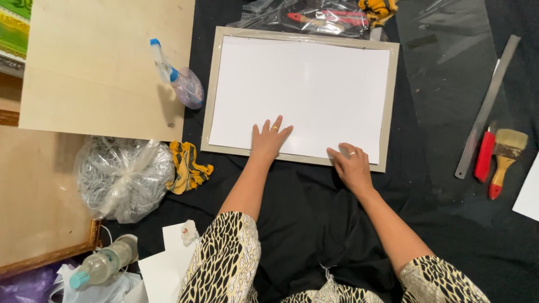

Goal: The person removes a white sheet from a picture frame, cuts a new sheet to size using a ruler and utility knife, wipes the glass pane with a brush, and places the cut sheet into the frame. The person handles the frame, paper, ruler, utility knife, and brush throughout the process.

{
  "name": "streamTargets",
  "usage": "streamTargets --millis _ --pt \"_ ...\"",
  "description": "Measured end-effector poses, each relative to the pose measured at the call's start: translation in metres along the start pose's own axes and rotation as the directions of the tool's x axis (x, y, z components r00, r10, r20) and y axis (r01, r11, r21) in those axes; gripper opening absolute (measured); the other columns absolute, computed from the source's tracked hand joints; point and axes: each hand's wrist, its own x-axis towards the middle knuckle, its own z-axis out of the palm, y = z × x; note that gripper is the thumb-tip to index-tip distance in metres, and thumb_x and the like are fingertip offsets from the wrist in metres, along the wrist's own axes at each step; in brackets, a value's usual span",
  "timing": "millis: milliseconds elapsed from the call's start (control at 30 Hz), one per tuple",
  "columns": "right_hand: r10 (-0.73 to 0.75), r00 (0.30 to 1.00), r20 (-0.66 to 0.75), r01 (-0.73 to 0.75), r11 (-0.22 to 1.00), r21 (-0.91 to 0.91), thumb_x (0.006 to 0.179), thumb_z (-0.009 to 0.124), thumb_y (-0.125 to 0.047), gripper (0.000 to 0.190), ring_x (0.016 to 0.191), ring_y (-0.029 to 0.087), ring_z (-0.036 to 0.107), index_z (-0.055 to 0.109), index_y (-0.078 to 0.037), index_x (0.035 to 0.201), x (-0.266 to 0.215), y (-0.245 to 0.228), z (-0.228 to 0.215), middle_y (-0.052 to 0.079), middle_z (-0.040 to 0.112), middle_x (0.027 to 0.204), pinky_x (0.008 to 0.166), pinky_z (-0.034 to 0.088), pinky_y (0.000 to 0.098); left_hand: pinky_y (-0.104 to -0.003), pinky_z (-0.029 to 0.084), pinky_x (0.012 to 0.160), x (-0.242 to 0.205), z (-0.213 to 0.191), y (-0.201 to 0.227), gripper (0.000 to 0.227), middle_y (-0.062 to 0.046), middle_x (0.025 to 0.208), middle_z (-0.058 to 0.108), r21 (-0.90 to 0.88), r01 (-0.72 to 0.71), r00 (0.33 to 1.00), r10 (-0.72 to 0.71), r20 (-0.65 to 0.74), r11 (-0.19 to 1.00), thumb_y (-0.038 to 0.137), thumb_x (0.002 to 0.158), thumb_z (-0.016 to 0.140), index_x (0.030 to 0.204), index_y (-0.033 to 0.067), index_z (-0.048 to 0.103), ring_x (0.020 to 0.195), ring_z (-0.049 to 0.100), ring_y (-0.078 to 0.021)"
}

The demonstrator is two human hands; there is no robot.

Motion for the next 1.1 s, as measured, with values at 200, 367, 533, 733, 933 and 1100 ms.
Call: streamTargets --millis 200,367,533,733,933,1100 --pt "0.033 0.994 -0.101 -0.027 0.998 0.064 0.096 0.071 -0.023 0.037 0.120 0.026 0.061 0.065 -0.033 0.131 0.004 -0.016 -0.025 0.001 0.057 0.129 0.099 0.050 0.0429 -0.069 0.019 0.120 -0.024 -0.021 0.011 0.101 -0.016 0.172 0.017 -0.077 0.043 0.999 -0.042 0.016 0.996 0.012 0.078 0.087 0.162 0.0247 0.033 0.154 0.023 -0.0454" --pt "0.364 0.888 -0.280 -0.239 0.887 0.395 0.098 0.070 -0.011 0.021 0.105 0.034 0.063 0.071 -0.016 0.118 0.009 0.023 -0.029 0.008 0.057 0.115 0.093 0.050 0.0445 -0.066 0.025 0.118 -0.053 -0.038 0.031 0.076 -0.020 0.165 0.033 -0.741 0.107 0.978 -0.205 -0.042 0.662 0.032 0.091 0.077 0.157 0.0152 0.043 0.151 0.030 -0.0463" --pt "0.748 0.661 -0.060 -0.566 0.549 0.615 0.092 0.065 -0.009 0.021 0.097 0.026 0.060 0.063 -0.008 0.113 0.005 0.043 -0.033 0.008 0.051 0.106 0.091 0.047 0.0408 -0.056 0.016 0.125 -0.053 -0.003 0.046 0.069 -0.016 0.169 0.023 -0.823 -0.031 0.915 -0.347 0.205 -0.567 0.036 0.103 0.062 0.158 0.0082 0.032 0.156 0.018 -0.0418" --pt "0.797 0.594 0.114 -0.688 0.428 0.586 0.089 0.070 -0.015 0.038 0.107 0.029 0.061 0.060 -0.007 0.125 0.009 0.040 -0.043 0.009 0.053 0.112 0.093 0.050 0.0418 -0.061 0.015 0.124 -0.027 0.036 0.024 0.103 -0.029 0.166 0.007 -0.636 -0.174 0.711 -0.543 0.447 -0.752 0.016 0.096 0.071 0.164 0.0141 -0.006 0.152 0.022 -0.0485" --pt "0.770 0.583 0.258 -0.642 0.243 0.727 0.093 0.076 -0.025 0.046 0.101 0.027 0.067 0.063 -0.006 0.134 0.015 0.059 -0.043 0.013 0.070 0.104 0.083 0.054 0.0425 -0.063 0.004 0.124 -0.068 -0.018 0.040 0.108 -0.021 0.169 0.002 -0.655 -0.162 0.629 -0.589 0.508 -0.738 0.023 0.092 0.076 0.164 0.0181 -0.003 0.156 0.013 -0.0403" --pt "0.671 0.567 0.477 -0.519 -0.158 0.840 0.100 0.059 -0.006 0.047 0.128 0.045 0.051 0.039 0.008 0.141 0.020 0.053 -0.062 0.027 0.041 0.133 0.096 0.056 0.0541 -0.058 -0.003 0.125 -0.085 -0.046 0.049 0.103 -0.022 0.168 -0.010 -0.683 -0.160 0.595 -0.622 0.510 -0.713 0.020 0.093 0.075 0.162 0.0098 0.000 0.158 -0.010 -0.0377"
